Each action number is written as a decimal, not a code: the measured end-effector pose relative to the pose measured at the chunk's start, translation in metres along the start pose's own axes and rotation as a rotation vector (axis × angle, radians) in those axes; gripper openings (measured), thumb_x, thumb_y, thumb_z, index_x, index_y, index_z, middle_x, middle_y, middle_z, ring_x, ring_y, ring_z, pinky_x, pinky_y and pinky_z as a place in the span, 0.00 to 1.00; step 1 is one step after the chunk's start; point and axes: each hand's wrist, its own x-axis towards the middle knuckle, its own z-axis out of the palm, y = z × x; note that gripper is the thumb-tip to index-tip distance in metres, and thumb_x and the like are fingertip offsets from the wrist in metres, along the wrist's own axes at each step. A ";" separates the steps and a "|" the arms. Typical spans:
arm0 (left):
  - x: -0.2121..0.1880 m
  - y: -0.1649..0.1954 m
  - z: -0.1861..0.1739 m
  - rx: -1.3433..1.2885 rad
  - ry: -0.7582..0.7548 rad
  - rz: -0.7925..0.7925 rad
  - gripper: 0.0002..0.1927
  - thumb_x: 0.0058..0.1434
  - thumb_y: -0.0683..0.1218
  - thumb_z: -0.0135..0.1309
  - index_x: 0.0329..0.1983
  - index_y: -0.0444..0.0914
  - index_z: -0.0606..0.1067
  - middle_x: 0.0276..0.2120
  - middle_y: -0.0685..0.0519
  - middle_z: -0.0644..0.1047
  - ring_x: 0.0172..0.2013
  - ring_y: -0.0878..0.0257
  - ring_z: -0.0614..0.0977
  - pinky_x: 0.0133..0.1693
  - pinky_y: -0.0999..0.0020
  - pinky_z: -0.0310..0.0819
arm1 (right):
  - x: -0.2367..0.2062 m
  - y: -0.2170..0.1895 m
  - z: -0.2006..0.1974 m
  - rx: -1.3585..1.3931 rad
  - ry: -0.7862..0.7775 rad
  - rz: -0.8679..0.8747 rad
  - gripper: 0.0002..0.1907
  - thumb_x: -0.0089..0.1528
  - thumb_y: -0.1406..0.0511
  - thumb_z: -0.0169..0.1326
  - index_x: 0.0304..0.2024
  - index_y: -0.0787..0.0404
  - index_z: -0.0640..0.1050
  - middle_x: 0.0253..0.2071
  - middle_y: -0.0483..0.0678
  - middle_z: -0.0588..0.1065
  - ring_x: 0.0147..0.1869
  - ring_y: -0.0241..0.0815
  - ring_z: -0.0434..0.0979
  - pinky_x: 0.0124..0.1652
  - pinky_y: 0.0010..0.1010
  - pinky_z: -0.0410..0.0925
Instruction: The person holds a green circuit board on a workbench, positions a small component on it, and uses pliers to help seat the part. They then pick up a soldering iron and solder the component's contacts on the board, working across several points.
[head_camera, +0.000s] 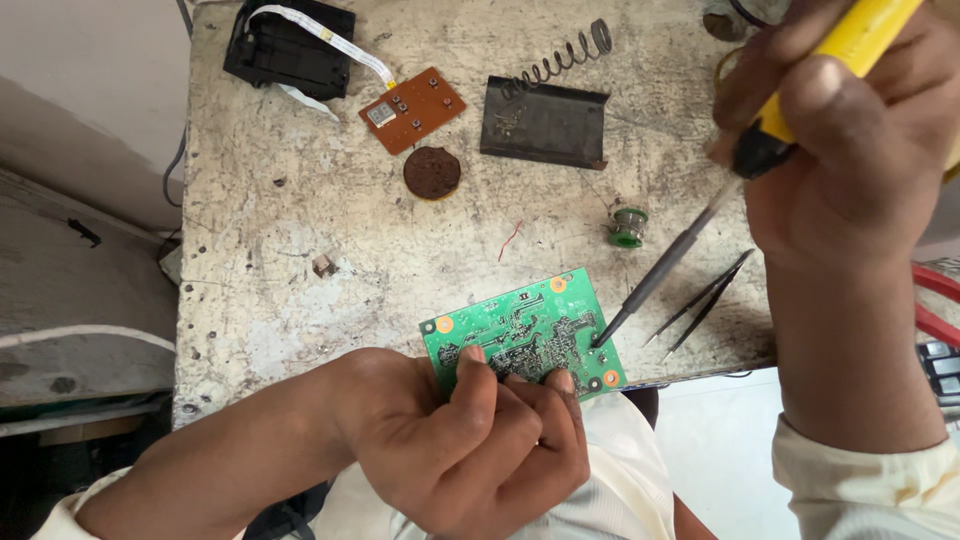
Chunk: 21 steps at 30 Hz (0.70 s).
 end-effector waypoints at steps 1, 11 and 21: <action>0.000 -0.001 0.000 0.000 -0.001 0.002 0.08 0.61 0.39 0.53 0.25 0.38 0.73 0.18 0.61 0.63 0.20 0.69 0.68 0.38 0.73 0.72 | 0.001 -0.003 0.004 0.011 0.022 0.035 0.09 0.75 0.67 0.56 0.46 0.68 0.72 0.35 0.59 0.74 0.30 0.45 0.75 0.32 0.29 0.70; 0.003 -0.004 -0.001 -0.027 -0.040 0.006 0.12 0.67 0.42 0.56 0.26 0.39 0.71 0.17 0.61 0.63 0.19 0.70 0.66 0.35 0.75 0.71 | 0.005 -0.013 0.018 -0.093 0.010 -0.021 0.12 0.76 0.67 0.58 0.42 0.69 0.71 0.34 0.57 0.73 0.28 0.45 0.74 0.32 0.29 0.68; 0.004 -0.003 -0.001 -0.056 -0.048 -0.027 0.13 0.67 0.42 0.57 0.26 0.39 0.70 0.18 0.62 0.62 0.20 0.71 0.67 0.35 0.76 0.68 | 0.006 -0.013 0.017 -0.120 0.007 -0.035 0.11 0.78 0.67 0.58 0.45 0.69 0.73 0.34 0.55 0.75 0.27 0.43 0.76 0.31 0.27 0.70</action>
